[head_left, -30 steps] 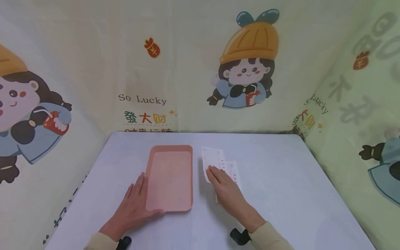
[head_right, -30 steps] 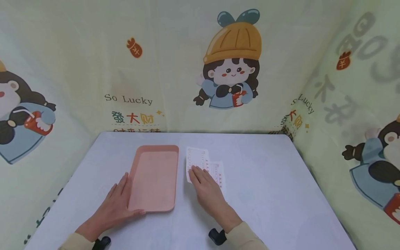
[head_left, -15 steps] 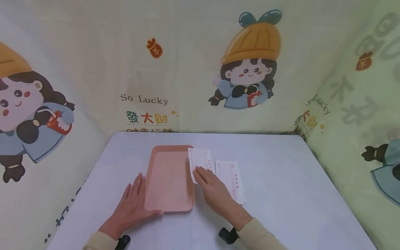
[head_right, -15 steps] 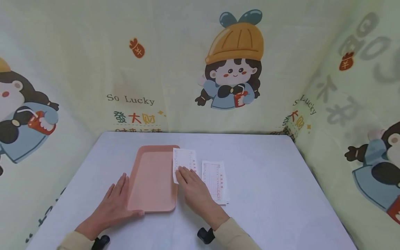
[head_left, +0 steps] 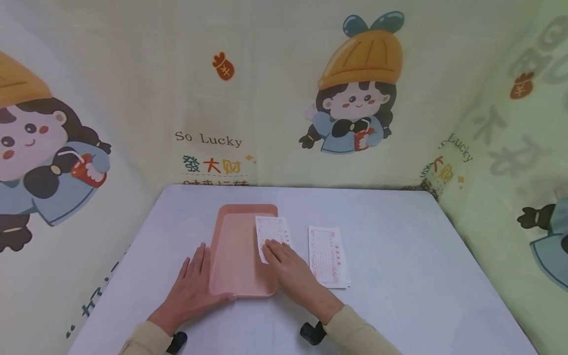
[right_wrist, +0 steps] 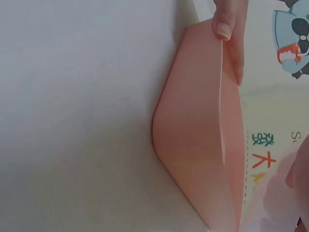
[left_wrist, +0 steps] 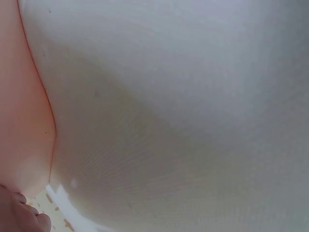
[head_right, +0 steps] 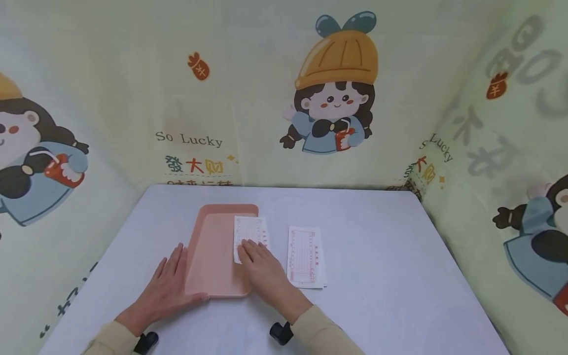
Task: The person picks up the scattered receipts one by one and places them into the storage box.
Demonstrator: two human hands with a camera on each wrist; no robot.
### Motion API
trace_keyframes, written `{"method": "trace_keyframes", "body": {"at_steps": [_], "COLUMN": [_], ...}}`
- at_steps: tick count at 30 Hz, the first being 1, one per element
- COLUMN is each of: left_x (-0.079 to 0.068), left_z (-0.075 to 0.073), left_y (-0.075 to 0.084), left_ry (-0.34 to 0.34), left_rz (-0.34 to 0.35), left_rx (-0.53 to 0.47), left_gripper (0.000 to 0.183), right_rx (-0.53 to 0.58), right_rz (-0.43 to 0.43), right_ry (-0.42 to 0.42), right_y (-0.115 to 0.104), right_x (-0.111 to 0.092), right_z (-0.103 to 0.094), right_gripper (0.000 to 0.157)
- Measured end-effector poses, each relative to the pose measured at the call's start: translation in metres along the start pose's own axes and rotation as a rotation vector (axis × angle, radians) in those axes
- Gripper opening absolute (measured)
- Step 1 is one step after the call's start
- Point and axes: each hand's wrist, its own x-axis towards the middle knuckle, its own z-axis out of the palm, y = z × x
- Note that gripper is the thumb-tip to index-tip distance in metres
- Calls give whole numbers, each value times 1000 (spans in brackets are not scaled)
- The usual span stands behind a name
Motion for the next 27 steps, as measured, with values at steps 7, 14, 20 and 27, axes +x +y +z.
{"method": "trace_keyframes", "body": {"at_steps": [7,14,20,27], "left_x": [1,-1,0,0], "left_z": [2,4,2,3], "left_y": [-1,-2,-1,-2], "left_ry": [28,19,20,31], "left_rz": [11,11,5,17], "left_rx": [4,10,3,11], "left_gripper": [131,132,131,131], "right_rx": [-51,-91,-142,-159], "right_rz": [-3,11,10,35], "right_ry": [-57,-101,-115,-128], "right_y": [-8,-16,-25,-33], "right_x": [12,24,36,45], "right_z": [4,9,11,19], "right_gripper": [58,58,58,55]}}
